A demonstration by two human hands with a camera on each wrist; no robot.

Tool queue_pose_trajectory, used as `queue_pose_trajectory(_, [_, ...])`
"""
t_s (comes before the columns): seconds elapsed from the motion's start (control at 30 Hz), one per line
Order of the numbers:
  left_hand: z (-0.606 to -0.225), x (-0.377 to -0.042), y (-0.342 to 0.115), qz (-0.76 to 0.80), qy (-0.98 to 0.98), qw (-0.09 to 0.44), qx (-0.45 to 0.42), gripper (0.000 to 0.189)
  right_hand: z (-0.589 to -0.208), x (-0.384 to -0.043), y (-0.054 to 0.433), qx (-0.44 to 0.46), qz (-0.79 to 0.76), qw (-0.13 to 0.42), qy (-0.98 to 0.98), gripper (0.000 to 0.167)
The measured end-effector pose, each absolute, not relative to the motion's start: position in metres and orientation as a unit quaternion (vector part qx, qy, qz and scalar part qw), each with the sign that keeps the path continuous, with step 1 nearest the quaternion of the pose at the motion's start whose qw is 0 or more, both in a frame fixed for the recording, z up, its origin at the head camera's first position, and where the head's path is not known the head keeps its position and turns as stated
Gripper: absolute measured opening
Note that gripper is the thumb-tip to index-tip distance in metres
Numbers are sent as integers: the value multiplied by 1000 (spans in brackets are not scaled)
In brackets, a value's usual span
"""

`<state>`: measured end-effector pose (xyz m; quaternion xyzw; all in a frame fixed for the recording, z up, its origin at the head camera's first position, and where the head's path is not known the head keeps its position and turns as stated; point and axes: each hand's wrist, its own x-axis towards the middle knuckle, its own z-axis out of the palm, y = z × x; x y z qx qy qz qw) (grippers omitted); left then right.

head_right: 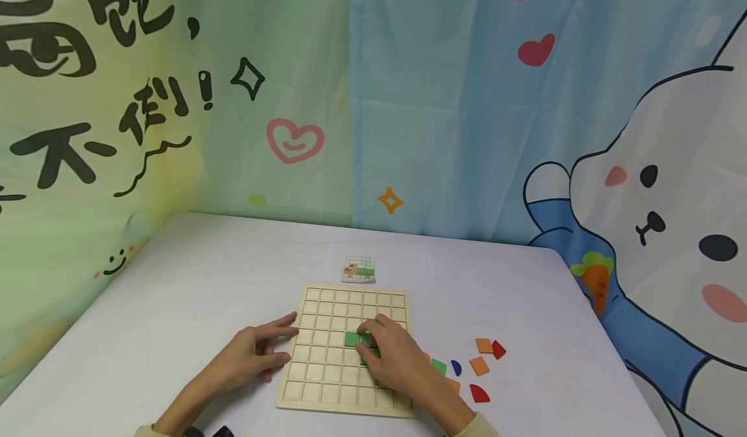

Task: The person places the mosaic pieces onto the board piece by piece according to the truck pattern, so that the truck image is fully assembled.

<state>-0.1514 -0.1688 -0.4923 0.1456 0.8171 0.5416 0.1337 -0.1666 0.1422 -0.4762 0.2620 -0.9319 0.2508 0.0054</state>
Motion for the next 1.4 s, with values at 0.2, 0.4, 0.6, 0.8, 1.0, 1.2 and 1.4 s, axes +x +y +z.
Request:
queue_pose_trajectory(0.2, [-493,-149,-170,541,817,139,145,53,-474,-159,158,247,267,10,-932,17])
queue_pose_trajectory(0.4, [-490,-149,-172,536,821,135,143,53,-474,-151,187,220,284,7,-933,15])
queue_pose_trajectory(0.6, [-490,-152,-173,539,818,133,149,54,-474,-144,214,183,292,22,-938,14])
queue_pose_trajectory(0.8, [-492,-153,-171,545,813,136,151,53,-473,-137,234,162,278,31,-946,14])
queue_pose_trajectory(1.0, [-493,-152,-170,549,810,139,153,53,-472,-132,247,141,266,8,-954,12])
queue_pose_trajectory(1.2, [-492,-152,-170,551,809,138,153,53,-471,-129,254,135,255,-13,-957,13])
queue_pose_trajectory(1.4, [-493,-152,-171,554,807,137,150,53,-473,-126,258,145,247,-26,-958,17])
